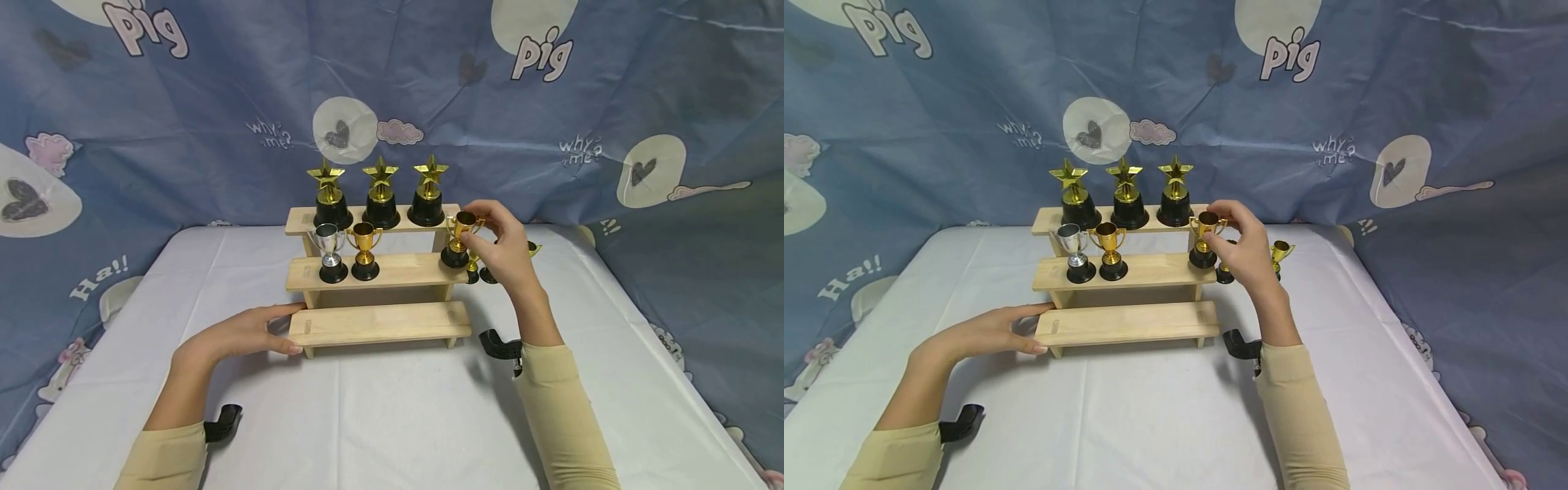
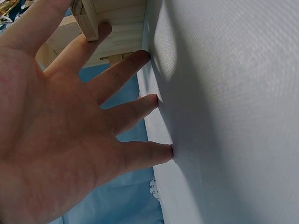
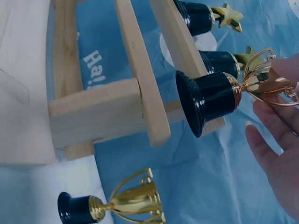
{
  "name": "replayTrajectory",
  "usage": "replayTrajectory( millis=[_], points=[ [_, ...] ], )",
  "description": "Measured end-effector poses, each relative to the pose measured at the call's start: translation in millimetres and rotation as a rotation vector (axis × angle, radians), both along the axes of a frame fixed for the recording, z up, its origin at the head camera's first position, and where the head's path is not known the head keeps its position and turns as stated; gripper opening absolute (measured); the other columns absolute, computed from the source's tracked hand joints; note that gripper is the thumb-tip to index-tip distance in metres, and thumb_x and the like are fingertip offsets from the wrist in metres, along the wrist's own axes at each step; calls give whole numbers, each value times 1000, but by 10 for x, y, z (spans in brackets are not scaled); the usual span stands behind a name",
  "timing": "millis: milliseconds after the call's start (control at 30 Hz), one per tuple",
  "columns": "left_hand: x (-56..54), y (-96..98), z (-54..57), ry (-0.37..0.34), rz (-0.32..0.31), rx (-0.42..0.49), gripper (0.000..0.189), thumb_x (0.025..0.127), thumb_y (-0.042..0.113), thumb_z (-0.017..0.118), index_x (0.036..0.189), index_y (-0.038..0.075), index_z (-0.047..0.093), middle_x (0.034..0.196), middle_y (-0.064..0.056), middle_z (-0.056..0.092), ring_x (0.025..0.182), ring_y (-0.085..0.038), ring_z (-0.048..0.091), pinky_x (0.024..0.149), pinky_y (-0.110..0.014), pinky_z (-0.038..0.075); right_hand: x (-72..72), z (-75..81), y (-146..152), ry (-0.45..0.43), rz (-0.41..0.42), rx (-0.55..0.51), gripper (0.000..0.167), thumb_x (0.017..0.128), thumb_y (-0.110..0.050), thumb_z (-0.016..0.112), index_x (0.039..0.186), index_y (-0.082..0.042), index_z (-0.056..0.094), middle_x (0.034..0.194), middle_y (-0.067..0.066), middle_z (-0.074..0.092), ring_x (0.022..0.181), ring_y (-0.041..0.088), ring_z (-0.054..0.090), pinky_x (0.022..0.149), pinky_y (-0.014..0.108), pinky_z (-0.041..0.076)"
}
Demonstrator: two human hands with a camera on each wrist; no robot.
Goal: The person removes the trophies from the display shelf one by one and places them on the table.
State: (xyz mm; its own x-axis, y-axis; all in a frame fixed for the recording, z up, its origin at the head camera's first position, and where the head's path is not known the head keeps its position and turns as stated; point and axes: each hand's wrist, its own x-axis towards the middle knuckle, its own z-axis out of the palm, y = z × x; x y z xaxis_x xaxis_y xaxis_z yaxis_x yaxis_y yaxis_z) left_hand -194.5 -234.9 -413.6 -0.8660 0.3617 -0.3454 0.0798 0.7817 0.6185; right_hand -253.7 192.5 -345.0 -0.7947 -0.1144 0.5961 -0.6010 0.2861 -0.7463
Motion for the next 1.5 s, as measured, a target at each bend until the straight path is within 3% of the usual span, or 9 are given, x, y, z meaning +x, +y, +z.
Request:
replayTrajectory(
  millis=[200, 500, 700, 1067, 1267, 1500],
  points=[
    [13, 6, 11, -14, 4, 6, 91, 78, 53, 78, 154, 21, 39, 160, -24, 29, 148, -50, 23, 109, -71, 28, 5, 23, 73, -6, -40, 9, 35, 86, 5, 70, 120, 0, 63, 116, 12, 63, 105, 8, 56, 103, 27, 43],
    [16, 10, 7, -7, -2, -2, 91, 79, 52, 77, 154, 20, 38, 160, -24, 30, 147, -50, 24, 109, -71, 29, -33, 15, 151, -14, -78, 35, 35, 84, 7, 67, 118, 1, 63, 114, 14, 64, 103, 6, 57, 105, 36, 44],
    [15, 5, 13, -9, 1, 4, 91, 79, 54, 77, 154, 20, 38, 160, -23, 30, 148, -50, 23, 110, -71, 27, 21, 80, 167, -66, -95, 75, 35, 82, 10, 63, 117, 6, 60, 113, 21, 61, 100, 6, 56, 106, 48, 42],
    [8, -14, 19, 5, -23, -3, 92, 79, 55, 76, 155, 18, 37, 160, -23, 30, 148, -50, 23, 111, -71, 27, -42, 16, 342, -136, -155, 169, 34, 85, -1, 62, 119, -4, 61, 115, 13, 62, 108, 21, 56, 103, 46, 43],
    [8, -15, 10, 8, -21, -15, 92, 79, 56, 76, 155, 19, 37, 160, -24, 30, 147, -50, 24, 110, -71, 28, -25, 29, 396, -220, -161, 257, 35, 85, -4, 61, 120, -5, 60, 119, 14, 60, 109, 26, 54, 101, 50, 42],
    [-6, 6, 16, 11, -38, 2, 90, 80, 53, 76, 154, 18, 38, 159, -24, 32, 147, -51, 25, 110, -71, 28, -36, 21, 463, -320, -139, 355, 33, 85, -5, 63, 118, -7, 59, 117, 14, 62, 108, 28, 57, 97, 45, 45]
  ],
)
